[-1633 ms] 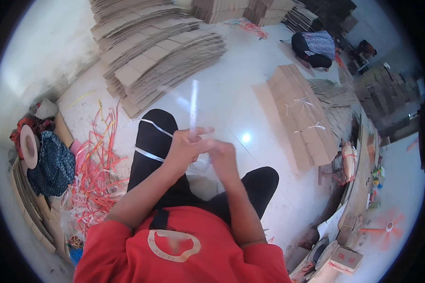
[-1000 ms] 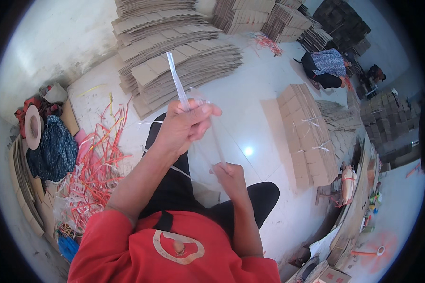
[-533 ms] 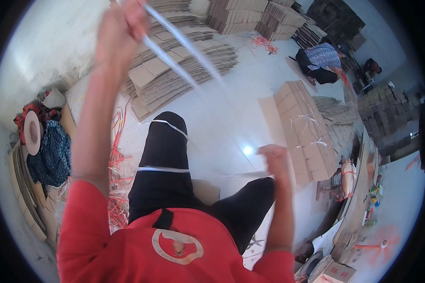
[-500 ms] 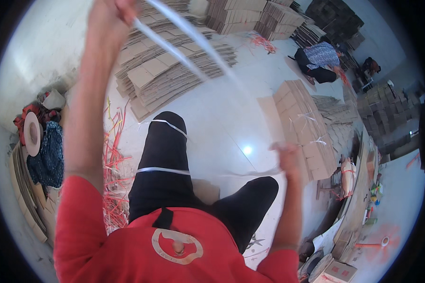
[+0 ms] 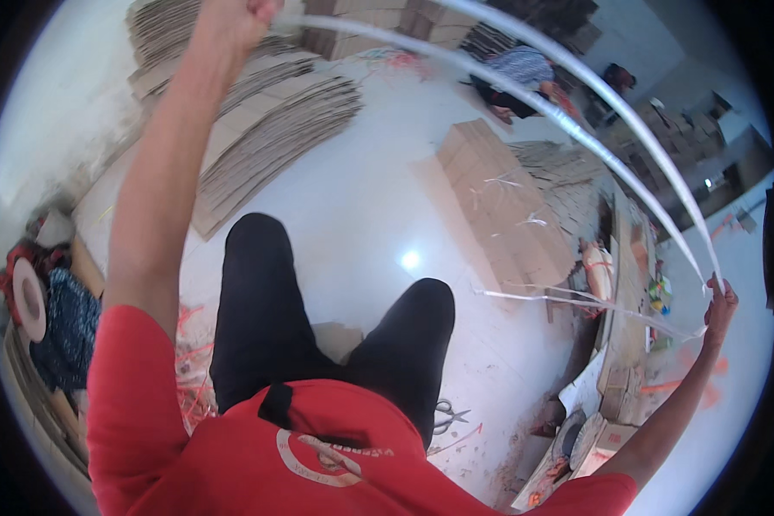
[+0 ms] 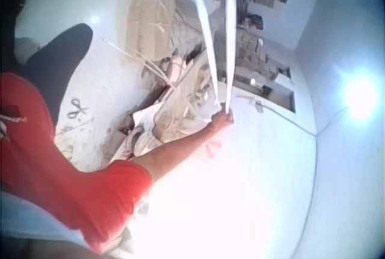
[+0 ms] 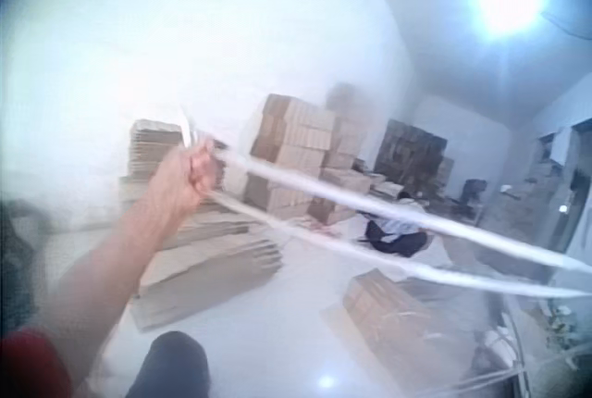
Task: The person sits on the floor and bundles stacks of thin paper sheets using white plastic ties. They wrap the ties around the stacks, tie knots, and trim the excess with scissors. The person repeats this process for multiple stacks.
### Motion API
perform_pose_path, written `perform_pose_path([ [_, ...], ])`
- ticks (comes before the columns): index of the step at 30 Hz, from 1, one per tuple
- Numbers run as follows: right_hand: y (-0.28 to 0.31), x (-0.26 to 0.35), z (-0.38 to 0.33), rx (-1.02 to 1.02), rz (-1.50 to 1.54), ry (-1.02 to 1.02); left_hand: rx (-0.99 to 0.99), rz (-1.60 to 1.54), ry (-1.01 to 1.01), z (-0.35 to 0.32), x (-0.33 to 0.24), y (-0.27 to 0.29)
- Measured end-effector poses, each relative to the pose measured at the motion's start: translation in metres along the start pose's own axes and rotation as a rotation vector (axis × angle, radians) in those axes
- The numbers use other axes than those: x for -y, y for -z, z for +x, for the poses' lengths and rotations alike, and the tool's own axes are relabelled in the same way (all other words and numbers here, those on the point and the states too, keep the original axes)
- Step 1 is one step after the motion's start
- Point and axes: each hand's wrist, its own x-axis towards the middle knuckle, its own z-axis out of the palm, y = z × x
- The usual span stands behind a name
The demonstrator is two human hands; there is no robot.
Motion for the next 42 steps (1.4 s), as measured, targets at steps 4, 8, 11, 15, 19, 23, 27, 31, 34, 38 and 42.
perform_pose_path([
  [4, 0.035, -0.059, -0.021, 0.078, -0.678, 0.543, -0.108, 0.043, 0.259, -0.045, 0.088, -0.023],
  [8, -0.119, -0.133, -0.084, 0.433, 0.093, -0.099, -0.211, 0.156, 0.412, -0.067, 0.163, 0.031],
  [11, -0.249, -0.162, -0.124, 0.687, 0.280, -0.624, -0.172, 0.200, 0.529, -0.089, 0.215, 0.135],
  [15, -0.395, -0.157, -0.184, 0.710, -0.059, -0.699, -0.449, 0.368, 0.658, -0.135, 0.265, 0.189],
  [19, -0.510, -0.178, -0.225, 0.714, -0.069, -0.871, -0.366, 0.442, 0.711, -0.160, 0.311, 0.288],
  [23, -0.585, -0.210, -0.237, 0.729, 0.050, -0.880, -0.460, 0.536, 0.753, -0.170, 0.351, 0.319],
  [27, -0.666, -0.224, -0.253, 0.788, 0.009, -1.037, -0.481, 0.640, 0.838, -0.182, 0.384, 0.366],
  [31, -0.704, -0.266, -0.248, 0.889, -0.054, -0.834, -0.532, 0.660, 0.880, -0.178, 0.426, 0.389],
  [34, -0.729, -0.284, -0.222, 1.024, -0.346, -0.570, -0.531, 0.709, 0.889, -0.171, 0.446, 0.402],
  [38, -0.764, -0.260, -0.198, 0.943, -0.366, -0.526, -0.553, 0.808, 0.933, -0.163, 0.450, 0.422],
  [42, -0.765, -0.288, -0.169, 0.669, -0.029, -0.702, -0.543, 0.832, 1.015, -0.171, 0.477, 0.441],
])
